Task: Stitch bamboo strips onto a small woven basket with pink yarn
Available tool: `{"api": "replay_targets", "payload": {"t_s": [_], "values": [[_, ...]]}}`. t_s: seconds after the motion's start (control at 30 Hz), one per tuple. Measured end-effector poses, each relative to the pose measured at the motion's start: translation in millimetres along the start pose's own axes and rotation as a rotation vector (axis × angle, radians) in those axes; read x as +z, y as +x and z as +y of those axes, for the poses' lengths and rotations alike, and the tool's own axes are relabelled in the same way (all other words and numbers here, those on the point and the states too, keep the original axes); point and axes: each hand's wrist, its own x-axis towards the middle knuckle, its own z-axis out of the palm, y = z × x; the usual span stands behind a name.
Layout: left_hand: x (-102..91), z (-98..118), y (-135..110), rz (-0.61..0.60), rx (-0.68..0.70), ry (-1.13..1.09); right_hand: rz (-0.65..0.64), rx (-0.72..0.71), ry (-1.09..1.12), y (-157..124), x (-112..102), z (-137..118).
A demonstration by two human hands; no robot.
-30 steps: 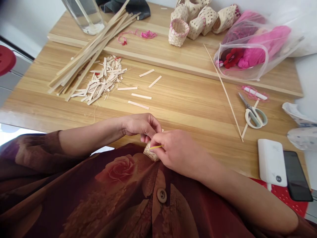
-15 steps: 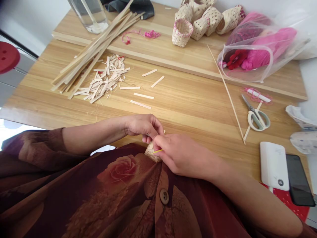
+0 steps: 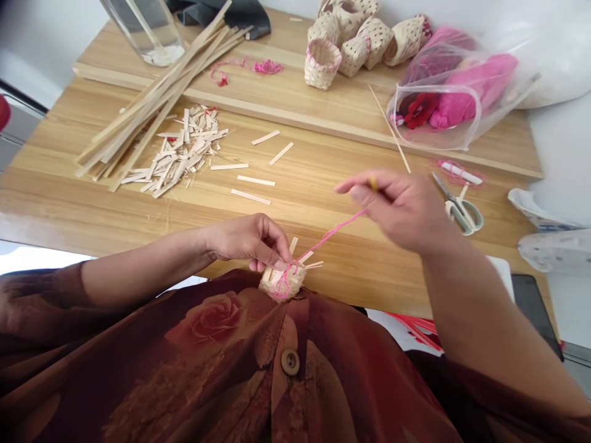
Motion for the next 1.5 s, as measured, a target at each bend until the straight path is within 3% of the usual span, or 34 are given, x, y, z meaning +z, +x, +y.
{"api": "replay_targets", "payload": {"t_s": [0.07,0.13,0.2,0.27,0.37,0.47,0.57,0.6,0.63,0.67,0.73,0.8,1.0,1.23,1.4,1.5], "values": [[-0.2,-0.4,-1.7,-0.012,0.013,0.014,0.18,0.079,0.369,16.9,-22.3,7.3],[-0.3,0.2,-2.4,-0.023,0.029,0.025,0.482,0.04,0.584,33.6,-42.5,15.8],[-0.3,1.6,-2.4,-0.025,0.043,0.033,0.704,-0.076,0.55,45.3,-56.2,25.6],[-0.3,3.1,-2.0,-0.032,0.044,0.05,0.779,-0.115,0.388,49.6,-61.2,35.6],[-0.6,4.8,-1.3,-0.06,0.03,0.07,0.614,-0.196,0.151,44.8,-53.5,45.9],[-0.7,5.0,-1.2,-0.067,0.026,0.076,0.38,-0.281,-0.121,34.5,-30.3,46.1],[-0.4,4.2,-1.3,-0.06,0.035,0.085,-0.068,-0.251,-0.201,23.8,5.8,39.3],[-0.2,3.8,-1.3,-0.055,0.039,0.09,-0.287,-0.239,-0.185,21.0,18.8,37.0],[0.1,3.4,-1.3,-0.049,0.042,0.095,-0.612,-0.215,-0.122,19.0,31.0,35.2],[0.5,3.0,-1.3,-0.042,0.044,0.101,-0.799,-0.179,-0.056,18.0,42.0,34.1],[1.3,2.9,-1.3,-0.033,0.044,0.112,-1.054,-0.137,0.043,18.5,58.2,33.9],[2.4,3.6,-1.6,-0.025,0.047,0.12,-1.115,-0.111,0.062,21.4,66.0,35.2],[5.0,7.7,-2.6,-0.045,0.063,0.107,-1.043,0.059,0.225,26.0,59.2,34.8],[5.3,4.3,-4.6,-0.076,0.076,0.136,-1.21,-0.108,0.201,20.4,59.9,38.0],[7.1,6.5,-7.1,-0.064,0.08,0.14,-1.109,0.071,0.314,20.5,63.2,44.7],[7.2,8.1,-7.9,-0.037,0.046,0.136,-1.109,0.104,0.355,20.0,59.5,39.9]]}}
